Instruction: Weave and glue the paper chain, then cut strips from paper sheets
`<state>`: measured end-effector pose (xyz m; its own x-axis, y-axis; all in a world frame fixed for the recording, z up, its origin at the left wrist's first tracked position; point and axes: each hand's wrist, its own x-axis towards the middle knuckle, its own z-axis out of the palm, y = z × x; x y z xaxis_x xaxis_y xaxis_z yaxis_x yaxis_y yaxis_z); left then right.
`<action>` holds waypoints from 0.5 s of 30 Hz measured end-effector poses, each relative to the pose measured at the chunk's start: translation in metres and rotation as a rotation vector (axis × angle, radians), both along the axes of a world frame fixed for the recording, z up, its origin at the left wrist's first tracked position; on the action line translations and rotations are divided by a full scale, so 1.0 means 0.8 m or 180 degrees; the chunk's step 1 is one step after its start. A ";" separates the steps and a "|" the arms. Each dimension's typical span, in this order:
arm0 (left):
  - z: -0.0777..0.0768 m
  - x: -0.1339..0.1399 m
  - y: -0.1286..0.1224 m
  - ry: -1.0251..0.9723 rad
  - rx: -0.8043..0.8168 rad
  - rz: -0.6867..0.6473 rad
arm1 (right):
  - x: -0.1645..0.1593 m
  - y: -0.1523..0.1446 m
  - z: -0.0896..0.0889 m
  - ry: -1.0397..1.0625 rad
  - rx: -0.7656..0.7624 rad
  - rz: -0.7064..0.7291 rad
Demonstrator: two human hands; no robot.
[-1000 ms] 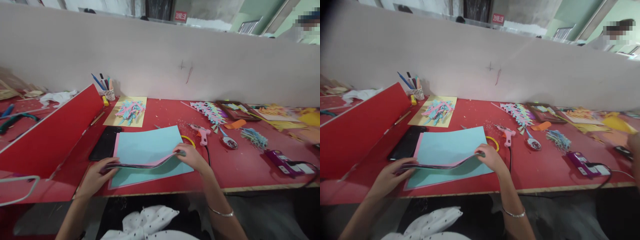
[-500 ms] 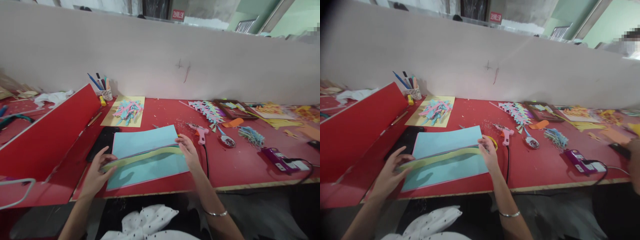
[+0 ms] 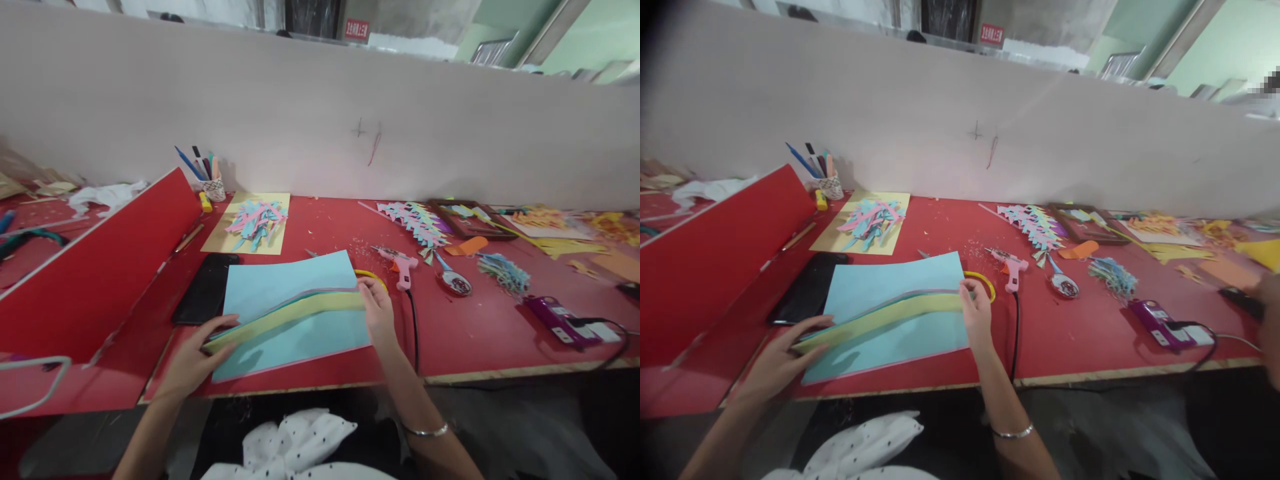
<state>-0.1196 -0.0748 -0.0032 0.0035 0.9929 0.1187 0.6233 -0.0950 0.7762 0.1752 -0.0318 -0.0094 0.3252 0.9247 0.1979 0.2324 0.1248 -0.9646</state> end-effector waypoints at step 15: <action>-0.003 -0.014 -0.001 -0.0178 -0.0173 -0.0325 | 0.033 -0.012 -0.001 -0.0642 -0.0021 0.1211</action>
<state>-0.1309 -0.0758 -0.0060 0.0996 0.9927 0.0676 0.5681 -0.1125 0.8152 0.2014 -0.0418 -0.0105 -0.0838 0.9727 0.2162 0.3549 0.2319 -0.9057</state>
